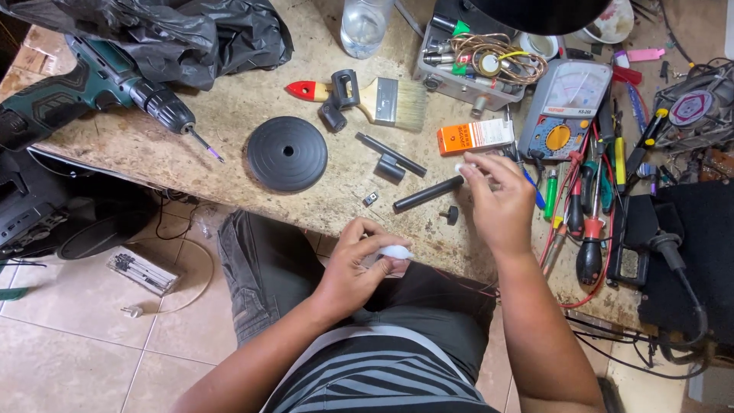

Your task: Repairing and assembling small electronic components on a workbench using tools and adhesive.

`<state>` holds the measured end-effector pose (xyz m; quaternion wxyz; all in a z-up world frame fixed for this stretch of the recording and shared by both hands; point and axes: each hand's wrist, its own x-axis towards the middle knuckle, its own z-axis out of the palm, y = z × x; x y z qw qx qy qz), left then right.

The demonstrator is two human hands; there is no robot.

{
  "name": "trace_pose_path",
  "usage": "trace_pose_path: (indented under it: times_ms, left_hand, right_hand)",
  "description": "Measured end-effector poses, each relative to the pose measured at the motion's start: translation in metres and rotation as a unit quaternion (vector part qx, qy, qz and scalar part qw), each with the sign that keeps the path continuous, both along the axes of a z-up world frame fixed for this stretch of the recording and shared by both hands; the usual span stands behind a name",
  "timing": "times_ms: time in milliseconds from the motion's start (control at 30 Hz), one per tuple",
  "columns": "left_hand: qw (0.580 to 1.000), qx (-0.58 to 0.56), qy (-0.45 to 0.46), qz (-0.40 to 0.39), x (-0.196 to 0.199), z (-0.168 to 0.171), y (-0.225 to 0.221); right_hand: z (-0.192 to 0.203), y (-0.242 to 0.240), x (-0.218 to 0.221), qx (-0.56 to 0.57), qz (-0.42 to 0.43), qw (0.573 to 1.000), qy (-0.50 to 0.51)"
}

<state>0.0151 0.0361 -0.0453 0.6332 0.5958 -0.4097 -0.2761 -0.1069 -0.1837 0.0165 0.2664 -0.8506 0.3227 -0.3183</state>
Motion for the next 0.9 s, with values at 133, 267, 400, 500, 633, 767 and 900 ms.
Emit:
trace_pose_path:
  times_ms: [133,267,400,500,633,767,900]
  left_hand:
    - [0.999,0.006,0.024,0.048,0.01,0.003,-0.001]
    - [0.996,0.003,-0.002,0.089,0.012,0.005,-0.004]
    - [0.996,0.011,-0.003,0.084,0.013,0.01,-0.011]
    - [0.991,0.032,0.119,0.056,0.009,0.009,-0.014]
    - [0.986,0.049,0.162,0.005,0.005,0.015,-0.018]
    - [0.998,0.047,-0.025,0.018,0.017,0.017,-0.017]
    - [0.952,0.046,-0.274,0.125,0.043,0.006,-0.01]
  right_hand:
    - [-0.031,-0.025,0.015,-0.011,-0.012,0.999,0.045]
    - [-0.035,-0.025,0.015,-0.12,-0.002,0.989,0.082]
    - [0.013,0.023,0.006,-0.127,-0.026,0.991,0.043]
    - [0.008,0.065,-0.014,0.102,-0.007,0.995,0.021]
    - [0.0,0.09,-0.011,0.286,0.087,0.954,-0.015]
    - [-0.007,0.096,-0.008,0.346,0.05,0.936,-0.039]
    - [-0.011,0.09,-0.022,0.349,0.019,0.937,0.008]
